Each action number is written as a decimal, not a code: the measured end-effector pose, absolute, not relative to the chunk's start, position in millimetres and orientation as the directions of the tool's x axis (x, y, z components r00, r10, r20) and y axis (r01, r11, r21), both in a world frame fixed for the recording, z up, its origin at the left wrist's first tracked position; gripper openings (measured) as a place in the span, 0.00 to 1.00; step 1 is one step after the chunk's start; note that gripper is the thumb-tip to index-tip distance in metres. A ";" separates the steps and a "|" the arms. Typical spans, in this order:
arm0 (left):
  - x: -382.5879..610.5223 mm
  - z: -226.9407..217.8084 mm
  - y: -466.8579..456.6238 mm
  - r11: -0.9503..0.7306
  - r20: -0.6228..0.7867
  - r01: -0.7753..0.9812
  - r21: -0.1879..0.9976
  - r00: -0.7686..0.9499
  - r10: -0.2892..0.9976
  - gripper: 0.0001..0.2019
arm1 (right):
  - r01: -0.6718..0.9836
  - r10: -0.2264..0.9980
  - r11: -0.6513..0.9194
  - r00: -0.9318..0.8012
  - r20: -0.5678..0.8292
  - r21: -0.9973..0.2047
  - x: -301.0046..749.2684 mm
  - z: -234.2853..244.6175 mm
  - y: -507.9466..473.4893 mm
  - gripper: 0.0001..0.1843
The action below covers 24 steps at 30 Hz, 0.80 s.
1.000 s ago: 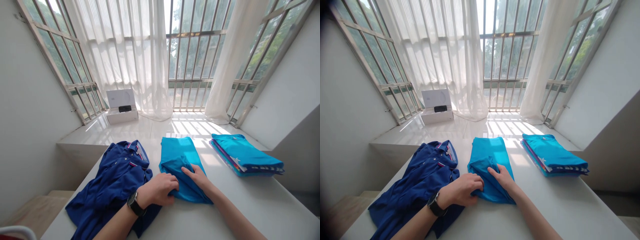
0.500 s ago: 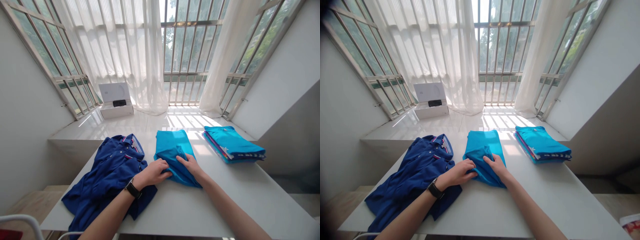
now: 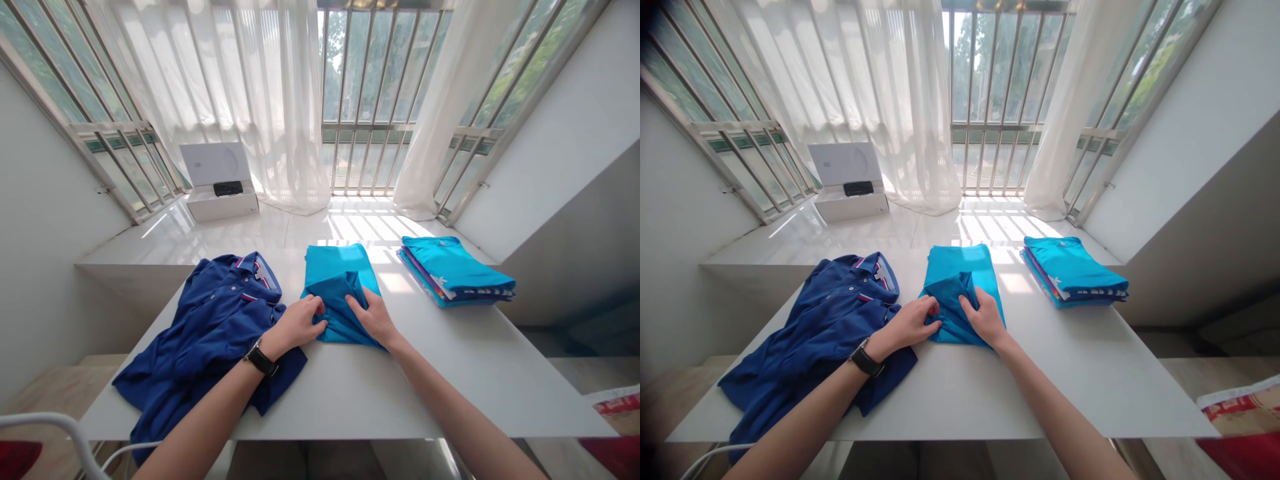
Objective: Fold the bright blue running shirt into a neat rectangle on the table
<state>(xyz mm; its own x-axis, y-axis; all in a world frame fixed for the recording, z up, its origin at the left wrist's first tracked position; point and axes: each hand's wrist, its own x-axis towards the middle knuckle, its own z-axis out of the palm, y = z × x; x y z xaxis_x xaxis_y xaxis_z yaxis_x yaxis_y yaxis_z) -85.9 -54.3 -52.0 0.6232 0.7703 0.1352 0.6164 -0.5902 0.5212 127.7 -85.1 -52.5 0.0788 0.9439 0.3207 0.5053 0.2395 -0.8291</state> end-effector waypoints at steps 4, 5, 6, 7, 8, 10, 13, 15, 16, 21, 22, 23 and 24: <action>-90.0 -52.8 -52.8 -0.511 0.114 0.630 0.585 0.560 0.821 0.18 | 0.627 0.875 0.458 -0.190 0.446 -0.630 117.3 -47.3 -98.7 0.11; -92.0 -51.7 -52.3 -0.502 0.126 0.629 0.594 0.543 0.830 0.25 | 0.612 0.854 0.515 -0.308 0.419 -0.600 115.0 -46.7 -102.5 0.10; -94.3 -49.7 -51.7 -0.513 0.155 0.623 0.591 0.536 0.830 0.33 | 0.594 0.827 0.561 -0.417 0.377 -0.576 113.0 -46.5 -106.0 0.12; -96.5 -46.8 -51.1 -0.547 0.197 0.612 0.571 0.545 0.815 0.39 | 0.580 0.801 0.592 -0.500 0.330 -0.559 111.4 -46.7 -109.0 0.16; -98.7 -43.0 -50.7 -0.599 0.240 0.596 0.534 0.573 0.784 0.43 | 0.576 0.782 0.608 -0.551 0.290 -0.546 110.2 -46.8 -111.4 0.18; -102.0 -33.6 -50.5 -0.724 0.288 0.534 0.437 0.679 0.675 0.40 | 0.584 0.777 0.605 -0.581 0.242 -0.541 109.5 -46.0 -114.4 0.20; -104.4 -21.1 -51.4 -0.812 0.210 0.438 0.386 0.815 0.540 0.24 | 0.543 0.784 0.571 -0.582 0.214 -0.616 112.3 -39.8 -115.4 0.20; -105.3 -17.7 -51.5 -0.805 0.118 0.423 0.416 0.853 0.509 0.14 | 0.466 0.774 0.536 -0.603 0.190 -0.704 116.6 -33.8 -114.0 0.19; -105.9 -17.5 -51.4 -0.793 0.072 0.429 0.433 0.860 0.504 0.11 | 0.434 0.776 0.507 -0.606 0.175 -0.744 119.3 -31.3 -112.6 0.17; -114.1 -16.9 -50.0 -0.718 -0.112 0.480 0.504 0.861 0.497 0.12 | 0.519 0.868 0.416 -0.471 0.156 -0.747 136.4 -30.6 -102.9 0.17; -116.4 -14.3 -49.8 -0.701 -0.135 0.490 0.519 0.856 0.498 0.12 | 0.566 0.880 0.417 -0.446 0.161 -0.711 139.6 -32.5 -101.3 0.18; -118.5 -10.7 -49.9 -0.684 -0.155 0.495 0.536 0.854 0.497 0.11 | 0.614 0.888 0.416 -0.435 0.153 -0.670 142.4 -34.7 -100.2 0.21; -120.0 -6.5 -50.1 -0.666 -0.173 0.498 0.556 0.853 0.493 0.11 | 0.660 0.891 0.413 -0.435 0.129 -0.628 144.6 -37.2 -99.4 0.26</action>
